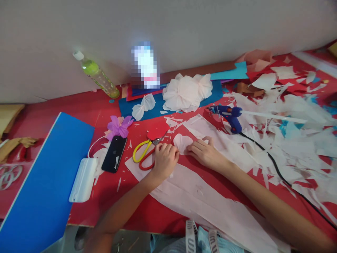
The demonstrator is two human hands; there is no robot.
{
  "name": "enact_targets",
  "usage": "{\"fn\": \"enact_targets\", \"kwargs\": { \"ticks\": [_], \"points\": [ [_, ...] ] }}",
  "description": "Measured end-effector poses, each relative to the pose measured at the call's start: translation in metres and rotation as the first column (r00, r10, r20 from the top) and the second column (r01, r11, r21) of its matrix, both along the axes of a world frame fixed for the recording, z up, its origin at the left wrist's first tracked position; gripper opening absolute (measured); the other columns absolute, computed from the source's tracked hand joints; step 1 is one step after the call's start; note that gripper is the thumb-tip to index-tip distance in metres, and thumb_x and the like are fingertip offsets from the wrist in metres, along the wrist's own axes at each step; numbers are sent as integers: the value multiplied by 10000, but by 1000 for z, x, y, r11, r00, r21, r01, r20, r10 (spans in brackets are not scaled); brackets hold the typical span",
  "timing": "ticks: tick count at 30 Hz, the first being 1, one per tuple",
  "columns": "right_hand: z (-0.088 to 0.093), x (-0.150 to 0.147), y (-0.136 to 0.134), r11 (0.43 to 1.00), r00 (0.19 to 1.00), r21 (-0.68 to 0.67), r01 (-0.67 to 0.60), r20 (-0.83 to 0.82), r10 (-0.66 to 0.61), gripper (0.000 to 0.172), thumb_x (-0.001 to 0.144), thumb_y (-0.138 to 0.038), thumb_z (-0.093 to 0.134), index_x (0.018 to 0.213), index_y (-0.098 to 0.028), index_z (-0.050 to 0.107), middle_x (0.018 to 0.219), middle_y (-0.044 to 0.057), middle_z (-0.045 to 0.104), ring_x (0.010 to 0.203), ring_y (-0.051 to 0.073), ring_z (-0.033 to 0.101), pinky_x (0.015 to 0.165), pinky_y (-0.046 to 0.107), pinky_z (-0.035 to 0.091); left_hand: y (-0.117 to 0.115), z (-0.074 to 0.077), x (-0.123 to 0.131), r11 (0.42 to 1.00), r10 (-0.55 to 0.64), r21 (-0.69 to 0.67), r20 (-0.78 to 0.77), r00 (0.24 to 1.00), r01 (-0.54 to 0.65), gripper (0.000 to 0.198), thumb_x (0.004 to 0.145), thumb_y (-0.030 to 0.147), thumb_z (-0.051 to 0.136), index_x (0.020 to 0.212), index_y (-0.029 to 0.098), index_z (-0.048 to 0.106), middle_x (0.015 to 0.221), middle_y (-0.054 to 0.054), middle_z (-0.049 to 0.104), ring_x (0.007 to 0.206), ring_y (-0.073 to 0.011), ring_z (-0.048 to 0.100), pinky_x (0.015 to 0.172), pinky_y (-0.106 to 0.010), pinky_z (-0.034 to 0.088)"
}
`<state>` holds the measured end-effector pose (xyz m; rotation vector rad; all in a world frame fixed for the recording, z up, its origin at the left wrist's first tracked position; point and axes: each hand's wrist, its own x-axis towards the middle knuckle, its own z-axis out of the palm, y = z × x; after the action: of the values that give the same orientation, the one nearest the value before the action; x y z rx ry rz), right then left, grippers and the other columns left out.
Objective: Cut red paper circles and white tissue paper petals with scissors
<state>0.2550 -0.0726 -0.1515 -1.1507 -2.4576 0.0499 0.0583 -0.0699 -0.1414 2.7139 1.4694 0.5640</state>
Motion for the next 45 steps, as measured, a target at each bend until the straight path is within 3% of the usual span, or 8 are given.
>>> {"fn": "enact_targets", "kwargs": {
  "ticks": [9, 20, 35, 45],
  "points": [
    [0, 1, 0, 1000, 1000, -5, 13, 16, -13, 194, 942, -209, 398, 865, -171, 573, 794, 25, 629, 751, 146, 498, 802, 348, 238, 0, -1, 0, 1000, 2, -21, -1, 1000, -2, 74, 831, 186, 554, 762, 188, 527, 745, -8, 593, 753, -170, 505, 752, -345, 350],
    [-6, 2, 0, 1000, 999, 11, 13, 37, -13, 200, 940, -188, 386, 851, -175, 565, 795, 26, 621, 752, 148, 498, 849, 369, 232, 5, 3, -6, 992, -122, 7, 4, 993, 122, 108, 848, 196, 538, 744, 189, 566, 716, -4, 591, 736, -166, 487, 787, -356, 346],
    [-4, 6, 0, 1000, 999, 29, 11, 44, -12, 222, 942, -175, 377, 876, -158, 587, 844, 37, 638, 793, 152, 502, 927, 378, 221, 5, 2, -3, 980, -151, 120, -86, 985, 161, 172, 875, 184, 476, 728, 164, 563, 674, -20, 560, 714, -172, 481, 778, -354, 342],
    [-3, 15, 3, 998, 997, 63, -4, 78, -1, 204, 925, -164, 397, 890, -161, 597, 818, 37, 629, 821, 163, 523, 968, 405, 223, 4, 0, -4, 984, -140, 97, -88, 986, 148, 150, 872, 179, 485, 740, 166, 554, 692, -28, 565, 714, -182, 488, 772, -361, 343]
  ]
}}
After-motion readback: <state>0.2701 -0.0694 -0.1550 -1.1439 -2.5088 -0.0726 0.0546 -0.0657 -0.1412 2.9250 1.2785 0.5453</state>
